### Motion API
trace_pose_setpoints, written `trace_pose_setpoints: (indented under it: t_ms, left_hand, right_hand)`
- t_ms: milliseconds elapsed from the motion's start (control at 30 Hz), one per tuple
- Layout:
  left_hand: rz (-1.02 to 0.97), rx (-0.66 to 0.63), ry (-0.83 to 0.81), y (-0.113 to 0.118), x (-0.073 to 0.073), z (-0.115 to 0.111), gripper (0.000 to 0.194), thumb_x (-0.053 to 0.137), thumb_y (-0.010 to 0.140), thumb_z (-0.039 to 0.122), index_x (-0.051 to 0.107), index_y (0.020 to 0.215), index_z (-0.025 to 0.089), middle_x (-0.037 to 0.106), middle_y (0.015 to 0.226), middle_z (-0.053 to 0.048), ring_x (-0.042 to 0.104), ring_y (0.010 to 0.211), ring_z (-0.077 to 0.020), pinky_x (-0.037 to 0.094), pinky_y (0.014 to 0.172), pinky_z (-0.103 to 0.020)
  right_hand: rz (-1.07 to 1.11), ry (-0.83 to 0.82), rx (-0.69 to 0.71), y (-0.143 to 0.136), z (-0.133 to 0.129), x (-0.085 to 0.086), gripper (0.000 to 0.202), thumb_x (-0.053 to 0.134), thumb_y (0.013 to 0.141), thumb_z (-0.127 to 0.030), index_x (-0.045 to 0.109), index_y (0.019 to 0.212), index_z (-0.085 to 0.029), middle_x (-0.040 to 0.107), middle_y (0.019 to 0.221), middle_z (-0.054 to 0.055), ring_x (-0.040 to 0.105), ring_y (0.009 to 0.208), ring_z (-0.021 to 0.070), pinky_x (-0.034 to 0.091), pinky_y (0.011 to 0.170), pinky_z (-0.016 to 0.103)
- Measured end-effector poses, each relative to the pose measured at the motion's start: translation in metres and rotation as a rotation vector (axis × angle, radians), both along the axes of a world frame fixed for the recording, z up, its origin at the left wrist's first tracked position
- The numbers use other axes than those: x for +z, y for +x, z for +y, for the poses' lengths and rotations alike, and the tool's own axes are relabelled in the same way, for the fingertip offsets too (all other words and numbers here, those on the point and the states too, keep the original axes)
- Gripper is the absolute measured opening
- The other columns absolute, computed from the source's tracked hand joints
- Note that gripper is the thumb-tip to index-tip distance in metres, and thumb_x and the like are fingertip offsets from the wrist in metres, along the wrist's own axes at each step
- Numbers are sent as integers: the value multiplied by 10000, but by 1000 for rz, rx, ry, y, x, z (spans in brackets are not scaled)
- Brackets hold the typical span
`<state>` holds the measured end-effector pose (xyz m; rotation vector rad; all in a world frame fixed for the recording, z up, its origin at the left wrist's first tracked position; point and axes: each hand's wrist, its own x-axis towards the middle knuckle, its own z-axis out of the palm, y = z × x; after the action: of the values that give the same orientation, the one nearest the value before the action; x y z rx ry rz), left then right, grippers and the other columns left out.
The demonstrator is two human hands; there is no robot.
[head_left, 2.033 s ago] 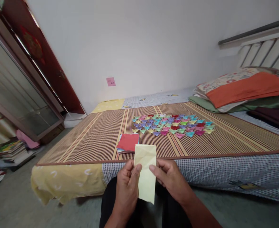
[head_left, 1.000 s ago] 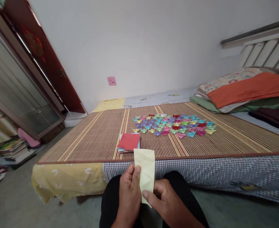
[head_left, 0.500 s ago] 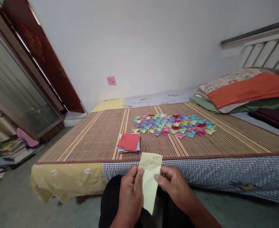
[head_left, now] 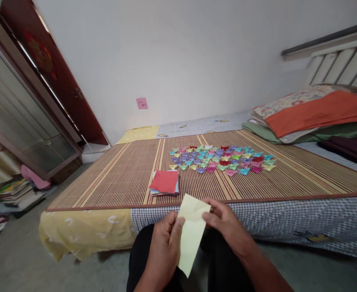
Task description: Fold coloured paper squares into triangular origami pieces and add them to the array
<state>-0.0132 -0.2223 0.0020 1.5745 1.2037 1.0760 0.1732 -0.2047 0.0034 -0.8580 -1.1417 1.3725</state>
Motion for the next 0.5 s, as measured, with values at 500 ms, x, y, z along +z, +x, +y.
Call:
trace_pose_setpoints:
  t_ms: [500]
  left_hand:
    - [161,13,90,-6,8,-2,409,470,993,471,397,676,223,345,615,53,335,570,-121,262,524,-247]
  right_hand:
    - [41,25,-367,13,8,6,351,855,739,-495,765,902,-197,690,762,10,580,681,137,479,659,237]
